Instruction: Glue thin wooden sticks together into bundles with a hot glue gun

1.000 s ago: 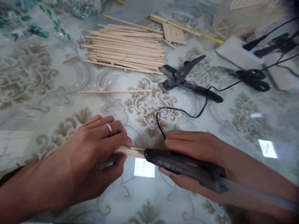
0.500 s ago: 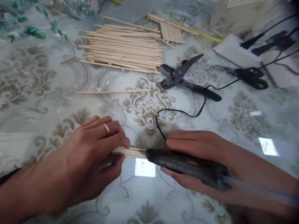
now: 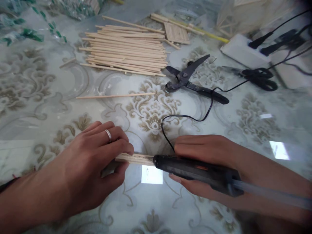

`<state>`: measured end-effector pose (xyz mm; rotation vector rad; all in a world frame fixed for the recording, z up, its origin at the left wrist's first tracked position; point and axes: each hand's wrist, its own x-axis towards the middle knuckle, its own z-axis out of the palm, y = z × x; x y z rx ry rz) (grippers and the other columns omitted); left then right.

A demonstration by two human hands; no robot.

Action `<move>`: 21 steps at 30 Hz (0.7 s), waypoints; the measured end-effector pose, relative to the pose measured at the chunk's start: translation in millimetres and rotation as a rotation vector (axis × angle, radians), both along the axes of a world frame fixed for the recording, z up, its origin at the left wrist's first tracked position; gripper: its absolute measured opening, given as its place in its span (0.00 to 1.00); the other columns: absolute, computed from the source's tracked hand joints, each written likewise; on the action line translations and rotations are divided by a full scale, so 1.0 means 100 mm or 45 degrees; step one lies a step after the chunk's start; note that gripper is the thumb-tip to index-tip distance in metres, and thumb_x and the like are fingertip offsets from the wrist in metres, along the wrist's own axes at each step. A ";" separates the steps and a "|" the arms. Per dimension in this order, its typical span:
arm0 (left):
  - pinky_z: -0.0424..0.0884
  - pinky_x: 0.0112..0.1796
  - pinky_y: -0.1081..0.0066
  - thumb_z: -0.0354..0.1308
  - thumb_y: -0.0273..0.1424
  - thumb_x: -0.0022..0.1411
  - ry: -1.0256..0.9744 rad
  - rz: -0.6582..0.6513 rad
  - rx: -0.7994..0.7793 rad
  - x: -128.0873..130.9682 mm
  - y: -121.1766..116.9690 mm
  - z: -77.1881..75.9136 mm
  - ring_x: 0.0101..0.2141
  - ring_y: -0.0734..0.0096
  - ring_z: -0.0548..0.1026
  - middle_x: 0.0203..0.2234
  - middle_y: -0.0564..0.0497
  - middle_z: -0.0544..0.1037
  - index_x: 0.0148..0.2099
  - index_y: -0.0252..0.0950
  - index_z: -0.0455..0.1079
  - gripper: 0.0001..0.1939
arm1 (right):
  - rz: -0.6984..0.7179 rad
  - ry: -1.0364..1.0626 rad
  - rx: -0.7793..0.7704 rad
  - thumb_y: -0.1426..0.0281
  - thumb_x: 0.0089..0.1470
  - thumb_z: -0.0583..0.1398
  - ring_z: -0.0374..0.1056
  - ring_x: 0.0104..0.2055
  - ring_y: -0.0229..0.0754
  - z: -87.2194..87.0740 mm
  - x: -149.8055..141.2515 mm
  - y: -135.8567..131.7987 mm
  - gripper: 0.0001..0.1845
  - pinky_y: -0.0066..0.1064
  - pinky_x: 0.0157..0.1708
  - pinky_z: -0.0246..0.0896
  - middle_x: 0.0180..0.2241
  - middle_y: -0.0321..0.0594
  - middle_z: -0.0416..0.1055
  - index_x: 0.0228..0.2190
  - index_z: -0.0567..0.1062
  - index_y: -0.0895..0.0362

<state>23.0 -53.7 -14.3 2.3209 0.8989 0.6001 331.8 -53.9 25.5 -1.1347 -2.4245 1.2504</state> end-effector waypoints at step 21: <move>0.71 0.49 0.58 0.54 0.24 0.79 0.039 0.060 0.019 0.00 -0.02 0.02 0.44 0.65 0.79 0.43 0.55 0.83 0.48 0.43 0.75 0.10 | -0.020 -0.068 0.008 0.69 0.70 0.66 0.68 0.27 0.37 0.02 0.08 -0.01 0.16 0.30 0.28 0.63 0.27 0.28 0.69 0.30 0.70 0.49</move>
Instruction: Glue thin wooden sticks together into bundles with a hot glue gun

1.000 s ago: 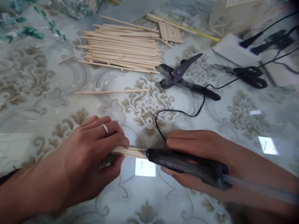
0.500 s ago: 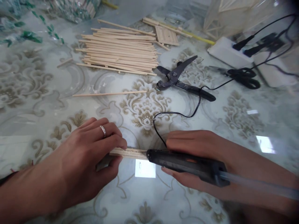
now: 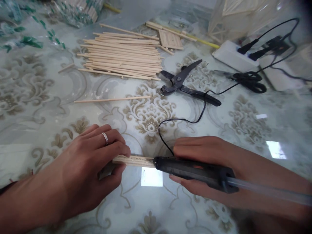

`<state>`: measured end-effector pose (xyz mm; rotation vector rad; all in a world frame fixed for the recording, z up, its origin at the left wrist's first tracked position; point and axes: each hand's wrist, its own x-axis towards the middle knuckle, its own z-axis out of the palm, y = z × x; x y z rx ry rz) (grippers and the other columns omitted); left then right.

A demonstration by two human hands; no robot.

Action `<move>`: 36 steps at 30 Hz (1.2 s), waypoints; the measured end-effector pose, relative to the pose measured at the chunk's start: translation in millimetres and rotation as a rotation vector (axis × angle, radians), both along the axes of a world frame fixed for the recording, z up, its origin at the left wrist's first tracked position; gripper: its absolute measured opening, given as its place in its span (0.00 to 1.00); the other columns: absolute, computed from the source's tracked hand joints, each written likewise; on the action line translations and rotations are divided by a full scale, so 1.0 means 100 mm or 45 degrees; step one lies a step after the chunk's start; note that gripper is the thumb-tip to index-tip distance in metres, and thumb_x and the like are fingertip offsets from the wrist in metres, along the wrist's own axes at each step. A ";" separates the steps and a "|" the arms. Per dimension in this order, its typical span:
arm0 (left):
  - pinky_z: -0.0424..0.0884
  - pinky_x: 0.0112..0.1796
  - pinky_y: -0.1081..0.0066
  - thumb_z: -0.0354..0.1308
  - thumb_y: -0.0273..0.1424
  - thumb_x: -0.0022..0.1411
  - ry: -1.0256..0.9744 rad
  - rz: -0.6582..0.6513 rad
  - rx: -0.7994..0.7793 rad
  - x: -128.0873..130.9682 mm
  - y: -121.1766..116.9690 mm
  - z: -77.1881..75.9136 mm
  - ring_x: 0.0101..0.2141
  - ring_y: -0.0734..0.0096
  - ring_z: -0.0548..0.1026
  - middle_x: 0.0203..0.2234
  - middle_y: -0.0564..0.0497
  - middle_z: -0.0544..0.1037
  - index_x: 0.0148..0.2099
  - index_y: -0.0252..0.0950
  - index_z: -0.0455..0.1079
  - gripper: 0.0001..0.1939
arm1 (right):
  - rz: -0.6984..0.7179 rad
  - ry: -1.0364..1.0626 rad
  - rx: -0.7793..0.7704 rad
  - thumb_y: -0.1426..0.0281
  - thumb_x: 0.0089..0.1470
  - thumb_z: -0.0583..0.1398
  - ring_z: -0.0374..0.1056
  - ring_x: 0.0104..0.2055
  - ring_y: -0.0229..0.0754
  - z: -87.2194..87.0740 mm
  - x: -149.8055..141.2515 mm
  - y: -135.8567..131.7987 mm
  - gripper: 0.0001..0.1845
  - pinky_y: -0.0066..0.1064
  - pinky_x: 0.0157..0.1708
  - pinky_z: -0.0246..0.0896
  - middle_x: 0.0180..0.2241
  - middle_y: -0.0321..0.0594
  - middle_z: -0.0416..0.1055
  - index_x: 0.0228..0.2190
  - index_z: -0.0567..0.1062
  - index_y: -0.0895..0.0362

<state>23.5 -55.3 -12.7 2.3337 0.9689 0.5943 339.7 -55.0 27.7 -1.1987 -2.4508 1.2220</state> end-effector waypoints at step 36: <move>0.75 0.51 0.61 0.58 0.25 0.78 0.012 -0.041 0.051 -0.06 0.07 0.02 0.44 0.66 0.82 0.44 0.57 0.85 0.52 0.45 0.76 0.10 | -0.016 -0.076 -0.224 0.63 0.73 0.70 0.71 0.32 0.39 0.15 0.10 0.13 0.20 0.31 0.31 0.63 0.29 0.28 0.68 0.31 0.70 0.50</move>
